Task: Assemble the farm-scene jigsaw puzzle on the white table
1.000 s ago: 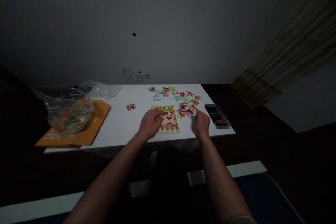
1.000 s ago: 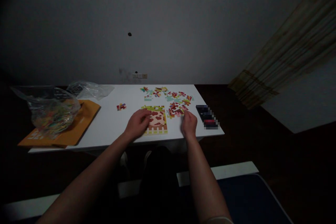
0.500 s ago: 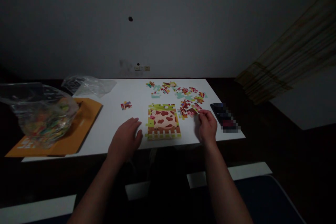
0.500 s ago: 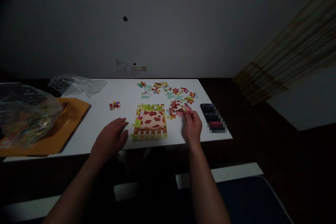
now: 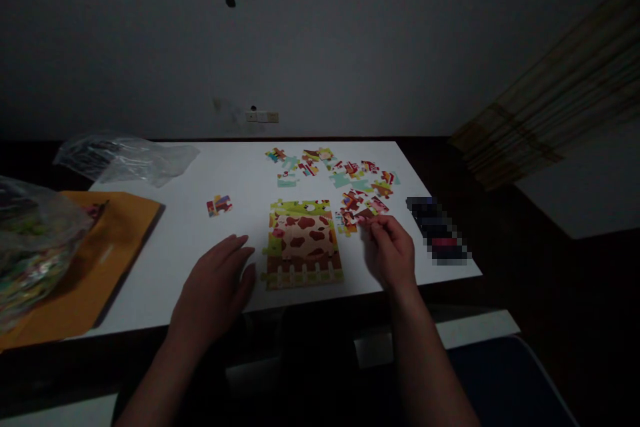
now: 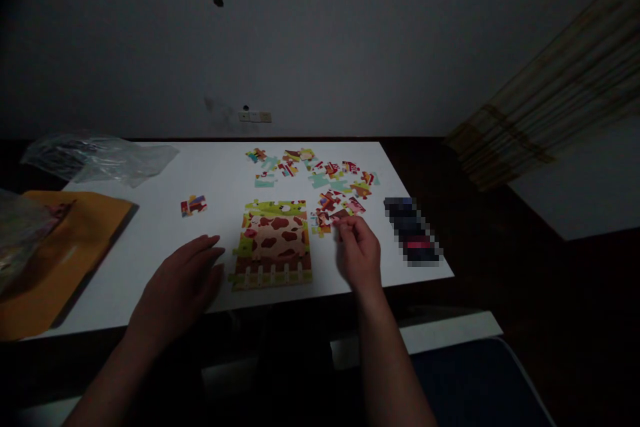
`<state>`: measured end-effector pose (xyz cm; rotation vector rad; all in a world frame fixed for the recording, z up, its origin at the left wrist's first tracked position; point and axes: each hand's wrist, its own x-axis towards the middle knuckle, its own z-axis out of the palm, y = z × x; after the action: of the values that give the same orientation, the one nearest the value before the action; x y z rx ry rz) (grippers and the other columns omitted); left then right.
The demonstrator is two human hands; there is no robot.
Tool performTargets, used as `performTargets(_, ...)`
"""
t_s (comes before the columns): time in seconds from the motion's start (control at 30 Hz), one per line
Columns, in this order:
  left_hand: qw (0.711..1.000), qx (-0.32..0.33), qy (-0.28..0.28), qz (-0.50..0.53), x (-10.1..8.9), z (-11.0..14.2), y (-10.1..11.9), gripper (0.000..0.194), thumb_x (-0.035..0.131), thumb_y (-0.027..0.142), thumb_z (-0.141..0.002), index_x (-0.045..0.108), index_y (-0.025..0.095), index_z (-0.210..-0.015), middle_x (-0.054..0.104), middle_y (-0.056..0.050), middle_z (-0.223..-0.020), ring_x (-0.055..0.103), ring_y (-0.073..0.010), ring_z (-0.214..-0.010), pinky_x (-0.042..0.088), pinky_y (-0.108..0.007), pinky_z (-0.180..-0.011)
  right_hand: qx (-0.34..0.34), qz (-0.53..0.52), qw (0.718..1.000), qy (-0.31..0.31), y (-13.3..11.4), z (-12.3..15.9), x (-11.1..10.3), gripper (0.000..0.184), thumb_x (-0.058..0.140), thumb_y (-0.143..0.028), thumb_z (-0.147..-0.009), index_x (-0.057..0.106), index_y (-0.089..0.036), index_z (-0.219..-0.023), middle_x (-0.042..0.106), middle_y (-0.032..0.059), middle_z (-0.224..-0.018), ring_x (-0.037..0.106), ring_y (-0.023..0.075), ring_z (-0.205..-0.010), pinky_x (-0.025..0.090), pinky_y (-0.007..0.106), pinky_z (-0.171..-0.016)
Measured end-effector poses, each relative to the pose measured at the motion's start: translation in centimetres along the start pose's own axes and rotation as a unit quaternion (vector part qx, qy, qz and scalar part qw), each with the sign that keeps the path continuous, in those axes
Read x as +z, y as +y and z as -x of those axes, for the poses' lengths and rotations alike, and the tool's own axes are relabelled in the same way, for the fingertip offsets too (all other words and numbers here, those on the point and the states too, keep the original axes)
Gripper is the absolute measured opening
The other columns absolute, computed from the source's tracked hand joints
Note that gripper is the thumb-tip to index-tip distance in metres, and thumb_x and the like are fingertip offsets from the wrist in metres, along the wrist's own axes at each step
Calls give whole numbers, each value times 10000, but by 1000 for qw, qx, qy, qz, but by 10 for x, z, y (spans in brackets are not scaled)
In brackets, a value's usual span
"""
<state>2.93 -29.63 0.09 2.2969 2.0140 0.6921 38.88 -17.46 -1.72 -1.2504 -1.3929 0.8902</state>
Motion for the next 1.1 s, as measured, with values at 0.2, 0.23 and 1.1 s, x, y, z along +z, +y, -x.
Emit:
performTargets(0.2,1000,7,2,0,1,0,-3,336,562,425,-1070,770,253,-1271,763,-141,-1472,717,-379,-1374,630,-633,-1130,10,42,999,-14,-11,2,0,265,667,-497,-1070,778,-268,-994,814,57,-1047,714,275,-992,518,389,-845)
performTargets(0.23,1000,6,5,3,2,0,-4,339,558,435,-1067,771,261,-1266,765,-138,-1470,719,-382,-1368,630,-645,-1125,8,49,999,-20,-12,2,0,278,663,-505,-1072,776,-267,-984,809,57,-1025,707,273,-965,512,388,-828)
performTargets(1.1,1000,0,19,8,7,-3,-4,351,542,382,-1062,803,211,-1222,788,-166,-1423,718,-369,-1371,602,-601,-1175,-21,38,999,-9,8,-12,4,165,646,-380,-972,763,-267,-1004,795,38,-1020,695,267,-970,490,391,-911)
